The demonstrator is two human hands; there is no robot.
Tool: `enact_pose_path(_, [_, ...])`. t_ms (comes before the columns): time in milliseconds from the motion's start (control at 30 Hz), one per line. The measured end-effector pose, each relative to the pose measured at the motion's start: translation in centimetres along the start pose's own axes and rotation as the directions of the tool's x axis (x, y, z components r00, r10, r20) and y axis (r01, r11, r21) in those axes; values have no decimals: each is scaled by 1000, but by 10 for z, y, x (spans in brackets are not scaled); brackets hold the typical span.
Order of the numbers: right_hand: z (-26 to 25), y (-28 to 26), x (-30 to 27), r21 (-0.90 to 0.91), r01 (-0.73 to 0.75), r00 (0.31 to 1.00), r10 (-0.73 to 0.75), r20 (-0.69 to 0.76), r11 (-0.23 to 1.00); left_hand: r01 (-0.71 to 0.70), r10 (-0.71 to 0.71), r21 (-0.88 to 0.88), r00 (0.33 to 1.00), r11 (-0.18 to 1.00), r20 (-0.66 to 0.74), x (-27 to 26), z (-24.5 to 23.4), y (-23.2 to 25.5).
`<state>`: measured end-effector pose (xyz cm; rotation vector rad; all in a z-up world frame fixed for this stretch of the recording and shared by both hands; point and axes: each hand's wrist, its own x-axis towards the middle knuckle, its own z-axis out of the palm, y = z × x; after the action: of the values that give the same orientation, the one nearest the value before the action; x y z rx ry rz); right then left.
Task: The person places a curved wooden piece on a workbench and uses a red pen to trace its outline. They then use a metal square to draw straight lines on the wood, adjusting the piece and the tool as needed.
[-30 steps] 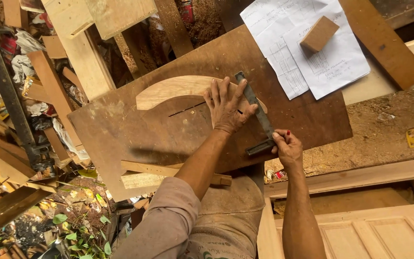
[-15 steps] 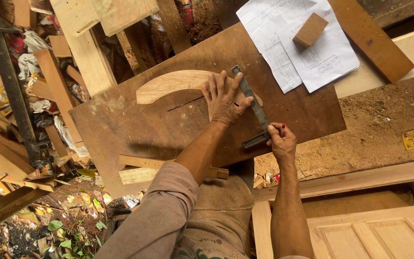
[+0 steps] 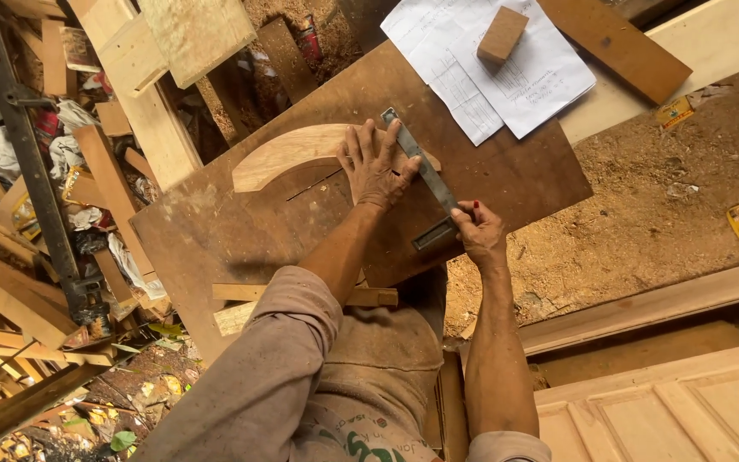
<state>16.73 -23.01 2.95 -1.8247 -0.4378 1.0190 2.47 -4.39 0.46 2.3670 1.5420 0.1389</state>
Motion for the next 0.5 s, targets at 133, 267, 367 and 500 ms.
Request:
enact_pose_path(133, [2,14,3,-28,-12,1000,13,10,1000,-11,11,5,1000,1000,-9,1,2,-2])
enact_pose_path(267, [2,14,4,-107,-15,1000,16,13,994,-1,1,0,1000,1000,-10,0,4,-2])
enact_pose_path(367, [1,11,1,-141,-26,999,29,19,990,2,-2,-3,1000,1000,-4,0,4,-2])
enact_pose_path(500, [-2,6,0,-236,24,997,-6,76,971,-5,5,-12,1000,1000,-12,-2,1,-2])
